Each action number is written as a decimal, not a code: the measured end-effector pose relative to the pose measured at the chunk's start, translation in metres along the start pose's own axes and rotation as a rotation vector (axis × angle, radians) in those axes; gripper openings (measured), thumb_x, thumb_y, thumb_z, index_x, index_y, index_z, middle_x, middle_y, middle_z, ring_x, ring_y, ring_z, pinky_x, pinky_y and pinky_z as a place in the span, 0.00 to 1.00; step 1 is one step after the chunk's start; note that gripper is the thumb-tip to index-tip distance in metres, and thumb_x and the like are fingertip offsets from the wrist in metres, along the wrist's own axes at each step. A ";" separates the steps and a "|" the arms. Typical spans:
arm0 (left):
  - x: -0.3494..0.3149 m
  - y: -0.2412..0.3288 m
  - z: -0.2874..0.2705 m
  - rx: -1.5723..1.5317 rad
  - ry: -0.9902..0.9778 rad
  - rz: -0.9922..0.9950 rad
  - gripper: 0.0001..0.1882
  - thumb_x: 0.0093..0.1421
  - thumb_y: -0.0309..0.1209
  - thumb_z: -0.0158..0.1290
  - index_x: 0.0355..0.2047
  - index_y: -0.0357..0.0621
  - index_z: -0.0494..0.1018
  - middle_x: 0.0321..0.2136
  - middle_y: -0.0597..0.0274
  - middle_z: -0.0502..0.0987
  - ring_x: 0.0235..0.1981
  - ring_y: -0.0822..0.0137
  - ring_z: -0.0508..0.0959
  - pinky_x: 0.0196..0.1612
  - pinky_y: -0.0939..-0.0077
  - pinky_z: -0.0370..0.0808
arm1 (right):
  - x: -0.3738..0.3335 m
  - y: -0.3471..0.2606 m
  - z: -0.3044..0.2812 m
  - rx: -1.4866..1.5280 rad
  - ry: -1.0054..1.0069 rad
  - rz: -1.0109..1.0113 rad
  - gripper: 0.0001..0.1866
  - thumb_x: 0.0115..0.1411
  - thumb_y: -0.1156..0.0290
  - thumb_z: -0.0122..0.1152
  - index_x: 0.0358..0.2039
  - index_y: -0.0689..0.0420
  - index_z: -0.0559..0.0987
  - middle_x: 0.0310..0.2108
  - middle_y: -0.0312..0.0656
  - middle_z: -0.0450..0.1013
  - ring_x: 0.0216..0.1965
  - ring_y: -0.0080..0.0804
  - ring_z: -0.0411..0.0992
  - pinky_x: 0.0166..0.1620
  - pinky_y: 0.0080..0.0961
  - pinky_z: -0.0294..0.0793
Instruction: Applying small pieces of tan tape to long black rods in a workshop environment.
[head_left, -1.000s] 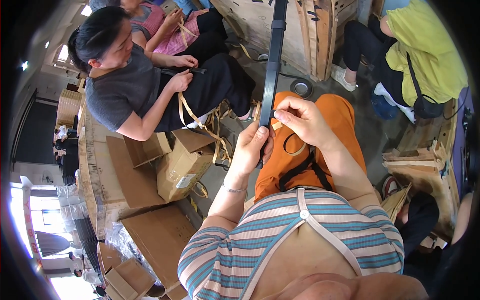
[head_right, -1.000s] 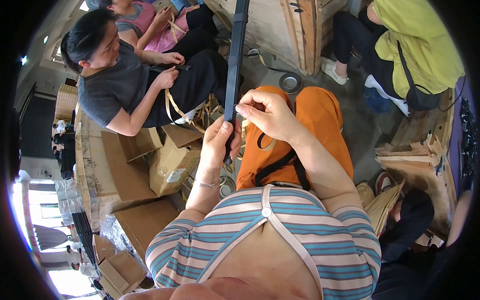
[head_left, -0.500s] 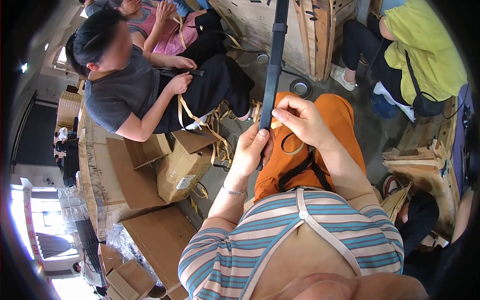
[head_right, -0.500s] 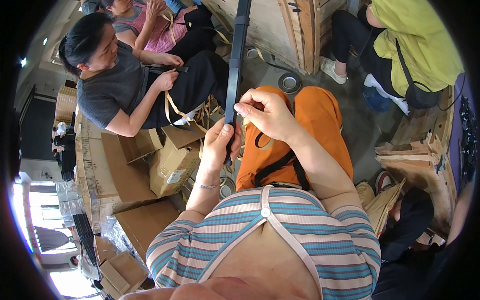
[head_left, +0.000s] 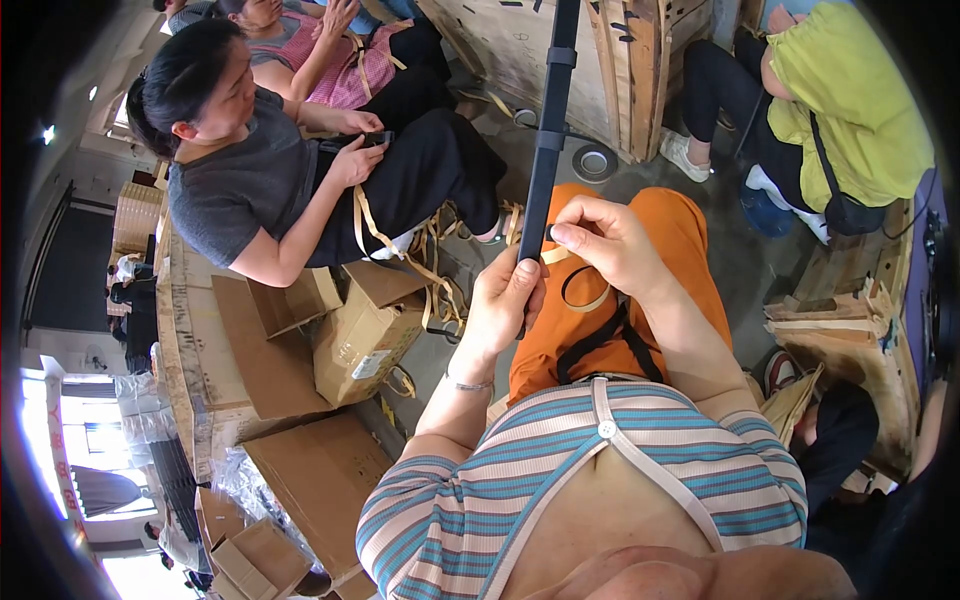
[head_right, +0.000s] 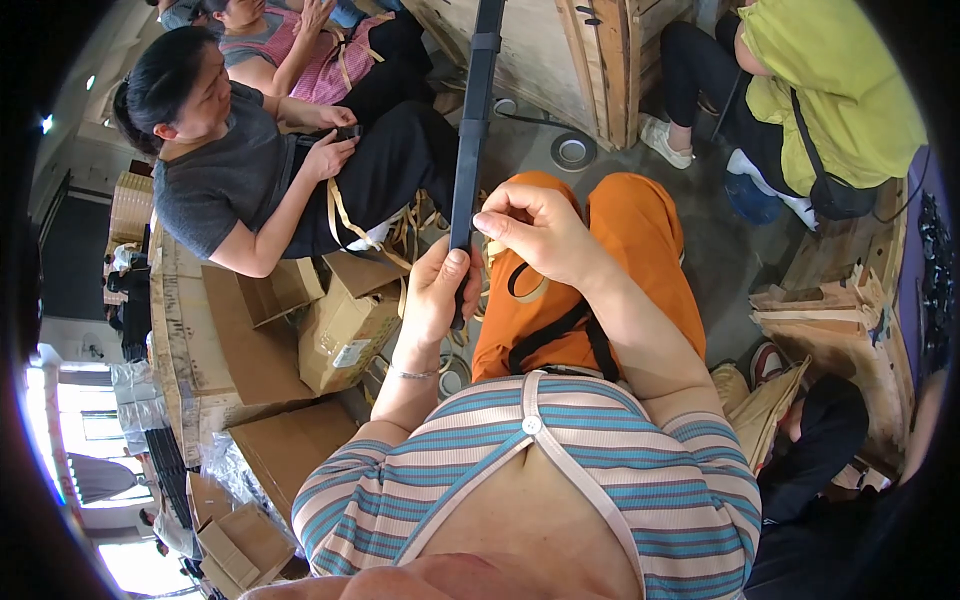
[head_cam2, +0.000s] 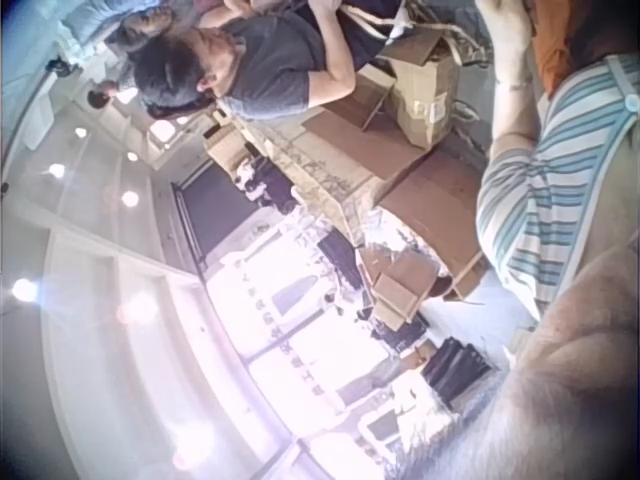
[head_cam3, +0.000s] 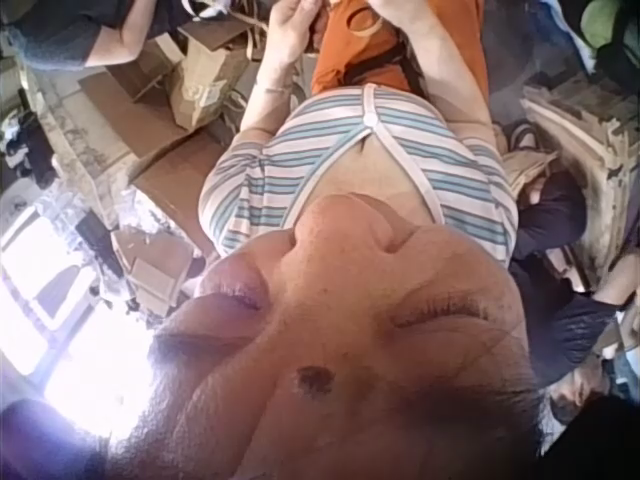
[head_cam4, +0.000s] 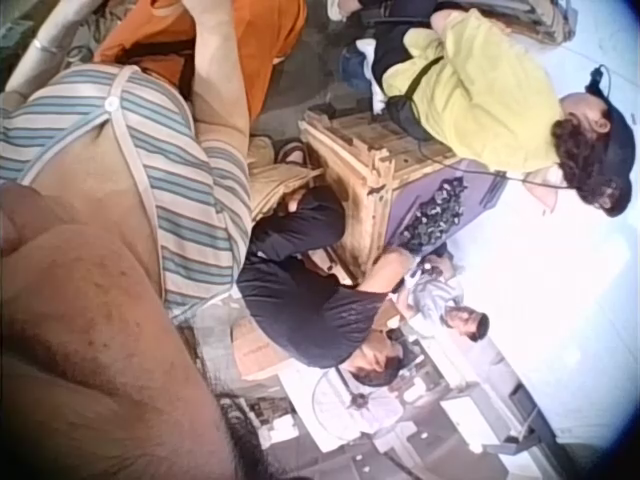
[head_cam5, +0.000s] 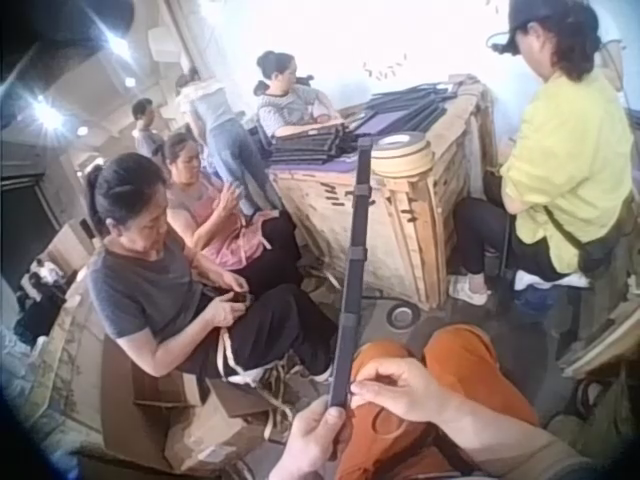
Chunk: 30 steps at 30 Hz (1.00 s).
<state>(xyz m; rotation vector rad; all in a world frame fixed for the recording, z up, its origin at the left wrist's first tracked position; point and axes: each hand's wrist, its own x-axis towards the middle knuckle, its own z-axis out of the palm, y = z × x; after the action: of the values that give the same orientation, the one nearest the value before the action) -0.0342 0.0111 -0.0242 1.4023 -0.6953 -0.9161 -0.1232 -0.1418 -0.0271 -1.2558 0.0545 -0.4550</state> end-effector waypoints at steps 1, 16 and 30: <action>0.000 0.000 0.000 0.000 0.000 0.001 0.16 0.63 0.42 0.40 0.31 0.40 0.65 0.10 0.70 0.62 0.08 0.81 0.60 0.12 0.88 0.57 | 0.001 0.002 0.001 -0.011 0.007 -0.014 0.06 0.56 0.71 0.56 0.26 0.60 0.73 0.20 0.29 0.66 0.23 0.12 0.62 0.28 0.11 0.62; 0.000 -0.006 0.002 0.129 0.064 0.023 0.16 0.64 0.42 0.40 0.29 0.41 0.64 0.10 0.70 0.62 0.08 0.81 0.60 0.11 0.87 0.57 | 0.004 0.008 0.008 -0.275 0.056 0.025 0.10 0.56 0.70 0.57 0.22 0.61 0.73 0.19 0.30 0.67 0.22 0.12 0.61 0.25 0.13 0.60; -0.004 0.004 -0.001 -0.907 -0.509 -0.150 0.18 0.61 0.42 0.45 0.22 0.41 0.59 0.09 0.68 0.58 0.07 0.77 0.58 0.06 0.86 0.53 | 0.004 0.006 0.002 -0.070 -0.156 -0.108 0.10 0.58 0.71 0.55 0.22 0.63 0.73 0.23 0.34 0.67 0.26 0.18 0.63 0.31 0.16 0.63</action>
<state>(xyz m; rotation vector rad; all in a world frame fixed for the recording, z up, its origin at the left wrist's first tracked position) -0.0347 0.0150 -0.0197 0.4128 -0.4354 -1.4886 -0.1169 -0.1402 -0.0316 -1.3644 -0.1308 -0.4495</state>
